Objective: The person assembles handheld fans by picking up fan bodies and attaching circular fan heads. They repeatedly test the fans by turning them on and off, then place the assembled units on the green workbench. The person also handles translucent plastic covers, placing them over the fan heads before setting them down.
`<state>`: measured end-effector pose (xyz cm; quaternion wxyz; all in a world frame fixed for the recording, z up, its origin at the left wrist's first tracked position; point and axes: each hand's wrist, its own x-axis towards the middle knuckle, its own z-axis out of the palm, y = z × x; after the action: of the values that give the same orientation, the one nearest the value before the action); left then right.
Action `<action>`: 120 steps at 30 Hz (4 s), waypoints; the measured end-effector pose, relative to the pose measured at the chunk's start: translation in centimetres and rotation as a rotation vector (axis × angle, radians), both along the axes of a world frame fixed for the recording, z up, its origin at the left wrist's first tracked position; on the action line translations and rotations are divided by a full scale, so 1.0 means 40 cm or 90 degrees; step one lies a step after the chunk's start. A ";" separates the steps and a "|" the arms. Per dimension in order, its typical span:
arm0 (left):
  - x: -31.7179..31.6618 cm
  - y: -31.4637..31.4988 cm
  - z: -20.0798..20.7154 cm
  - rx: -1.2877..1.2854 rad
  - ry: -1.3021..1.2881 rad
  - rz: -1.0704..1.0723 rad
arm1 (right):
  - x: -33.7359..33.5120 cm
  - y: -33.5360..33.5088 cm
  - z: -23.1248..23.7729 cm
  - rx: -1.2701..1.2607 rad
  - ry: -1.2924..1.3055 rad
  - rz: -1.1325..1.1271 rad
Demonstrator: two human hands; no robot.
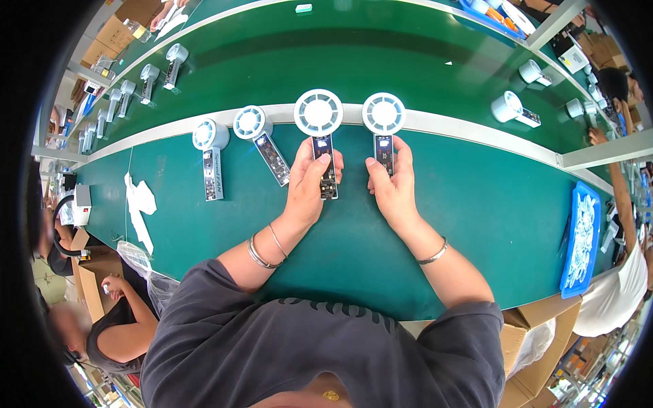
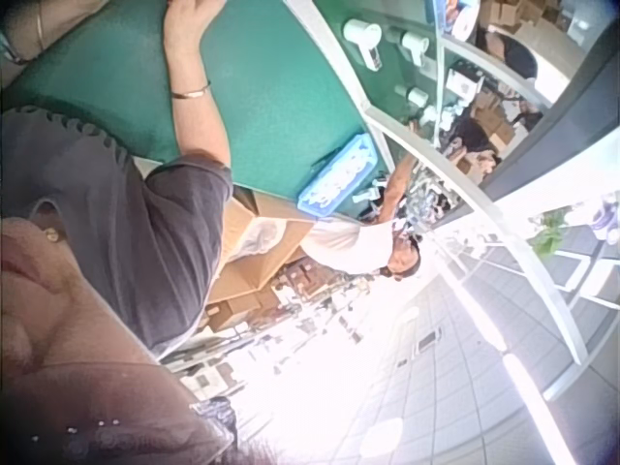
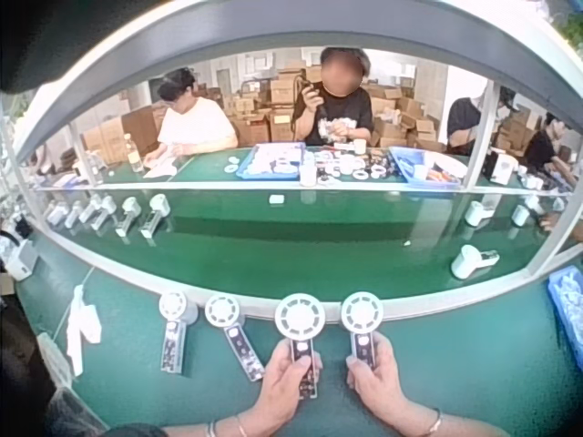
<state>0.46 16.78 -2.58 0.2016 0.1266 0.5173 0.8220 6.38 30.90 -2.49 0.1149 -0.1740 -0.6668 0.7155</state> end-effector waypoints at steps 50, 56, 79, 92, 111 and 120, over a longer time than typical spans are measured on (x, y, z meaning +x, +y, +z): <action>0.017 -0.001 0.026 -0.041 0.059 0.025 | -0.030 0.000 -0.055 0.149 -0.022 -0.021; 0.044 0.003 0.106 0.028 0.101 0.049 | -0.065 -0.074 0.037 0.291 -0.061 0.135; 0.076 0.140 0.064 -0.153 0.067 -0.121 | 0.079 0.073 0.062 -0.013 0.007 -0.016; 0.128 0.073 0.028 -0.319 0.333 -0.389 | 0.007 0.103 -0.003 -0.190 -0.018 -0.043; 0.133 0.079 0.012 -0.288 0.354 -0.373 | 0.023 0.094 -0.005 -0.086 -0.004 -0.035; 0.128 0.076 0.011 -0.286 0.328 -0.386 | 0.025 0.090 -0.025 -0.038 0.054 -0.028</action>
<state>5.57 19.81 -2.15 0.3200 0.4258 0.6558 0.5350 7.37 34.50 -3.48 0.1538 -0.1611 -0.6357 0.7391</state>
